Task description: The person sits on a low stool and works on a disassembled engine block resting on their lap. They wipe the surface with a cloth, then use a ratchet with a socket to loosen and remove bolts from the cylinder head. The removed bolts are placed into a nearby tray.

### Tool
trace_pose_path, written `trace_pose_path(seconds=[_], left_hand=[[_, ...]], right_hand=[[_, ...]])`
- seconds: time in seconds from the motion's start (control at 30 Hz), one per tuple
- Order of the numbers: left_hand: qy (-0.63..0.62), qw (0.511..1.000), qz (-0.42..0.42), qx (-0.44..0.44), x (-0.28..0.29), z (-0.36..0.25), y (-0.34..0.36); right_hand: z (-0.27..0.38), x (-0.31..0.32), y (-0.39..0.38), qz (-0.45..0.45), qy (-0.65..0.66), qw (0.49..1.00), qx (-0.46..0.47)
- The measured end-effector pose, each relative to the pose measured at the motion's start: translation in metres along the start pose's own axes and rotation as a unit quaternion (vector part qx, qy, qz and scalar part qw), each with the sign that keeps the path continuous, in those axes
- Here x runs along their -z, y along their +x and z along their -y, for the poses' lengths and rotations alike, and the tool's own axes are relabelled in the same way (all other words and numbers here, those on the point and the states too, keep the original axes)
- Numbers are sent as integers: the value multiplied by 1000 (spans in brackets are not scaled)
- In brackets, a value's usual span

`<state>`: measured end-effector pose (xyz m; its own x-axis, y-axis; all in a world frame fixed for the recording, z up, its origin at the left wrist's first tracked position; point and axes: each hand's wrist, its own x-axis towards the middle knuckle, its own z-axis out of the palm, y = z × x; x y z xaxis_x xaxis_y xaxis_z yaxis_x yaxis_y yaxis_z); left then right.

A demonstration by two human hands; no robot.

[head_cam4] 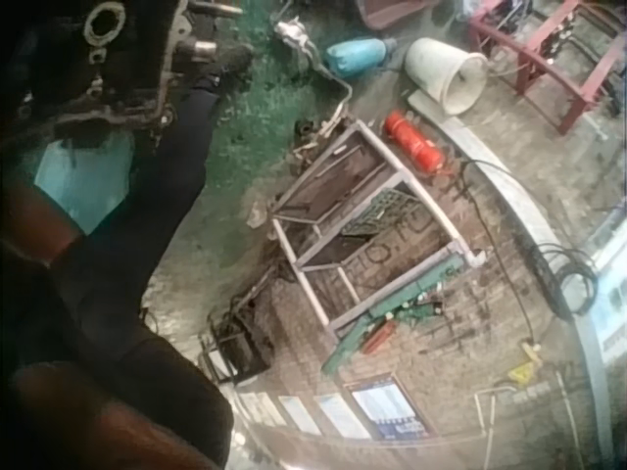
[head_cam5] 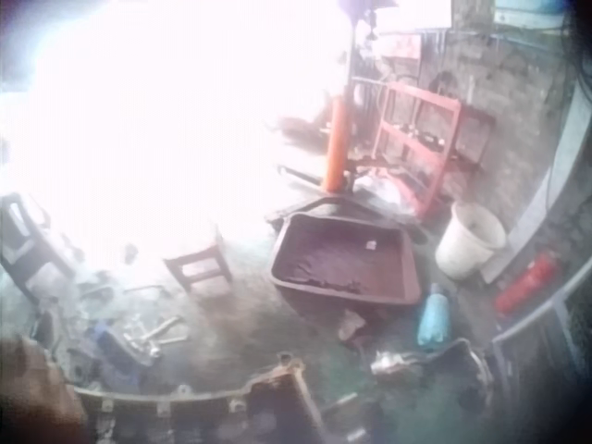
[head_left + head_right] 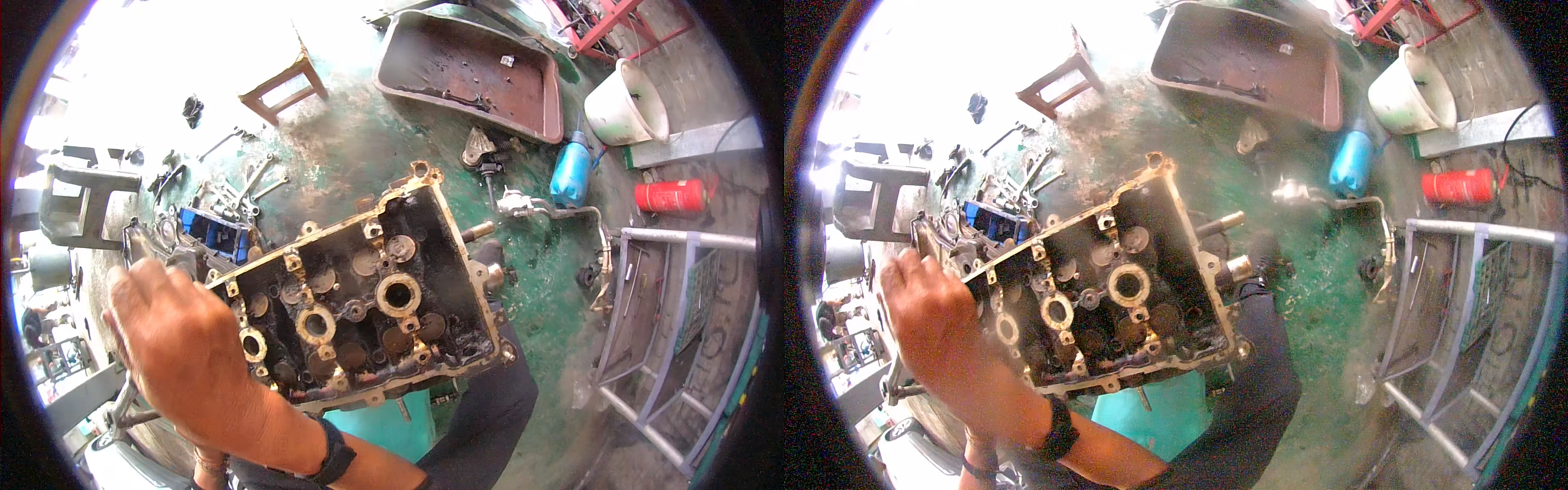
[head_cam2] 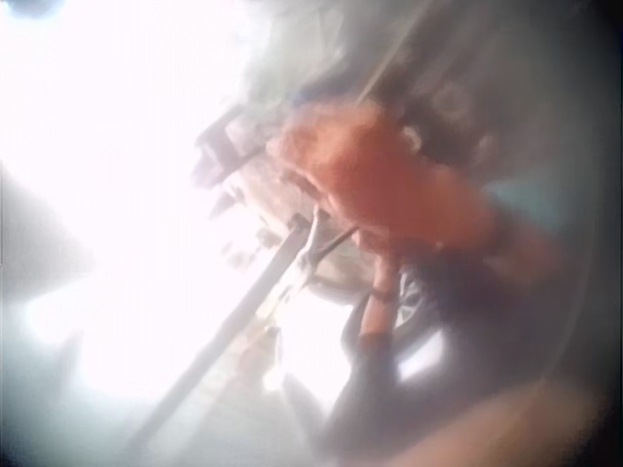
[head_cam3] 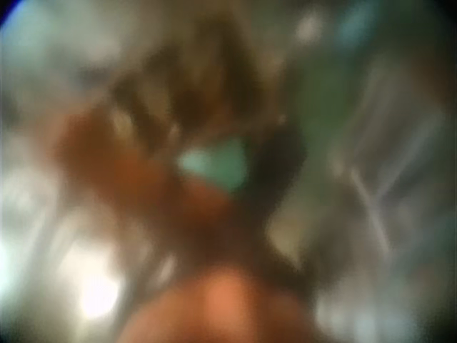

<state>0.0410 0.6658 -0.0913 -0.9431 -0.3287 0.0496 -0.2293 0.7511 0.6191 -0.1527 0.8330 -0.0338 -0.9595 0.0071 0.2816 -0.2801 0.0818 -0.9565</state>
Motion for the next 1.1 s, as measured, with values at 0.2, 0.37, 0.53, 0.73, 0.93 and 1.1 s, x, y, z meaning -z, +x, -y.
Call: trace_pose_path(seconds=[0.2, 0.37, 0.53, 0.73, 0.93, 1.1], left_hand=[[-43, 999, -4, 33, 5, 11, -4], [37, 999, -1, 6, 5, 13, -2], [11, 995, -36, -91, 1, 8, 5], [-7, 992, -83, -97, -2, 1, 7], [-50, 988, -87, -122, 1, -1, 9], [-77, 986, -89, -120, 1, 3, 8]], right_hand=[[-6, -17, 11, -11, -2, 1000, -12], [-4, -25, 17, 1, -32, 999, -32], [-3, -25, 18, 31, -77, 996, -38], [6, 6, -6, -8, -148, 988, 49], [58, 53, -77, -28, -186, 982, -27], [127, 62, -170, 98, -229, 965, -76]])
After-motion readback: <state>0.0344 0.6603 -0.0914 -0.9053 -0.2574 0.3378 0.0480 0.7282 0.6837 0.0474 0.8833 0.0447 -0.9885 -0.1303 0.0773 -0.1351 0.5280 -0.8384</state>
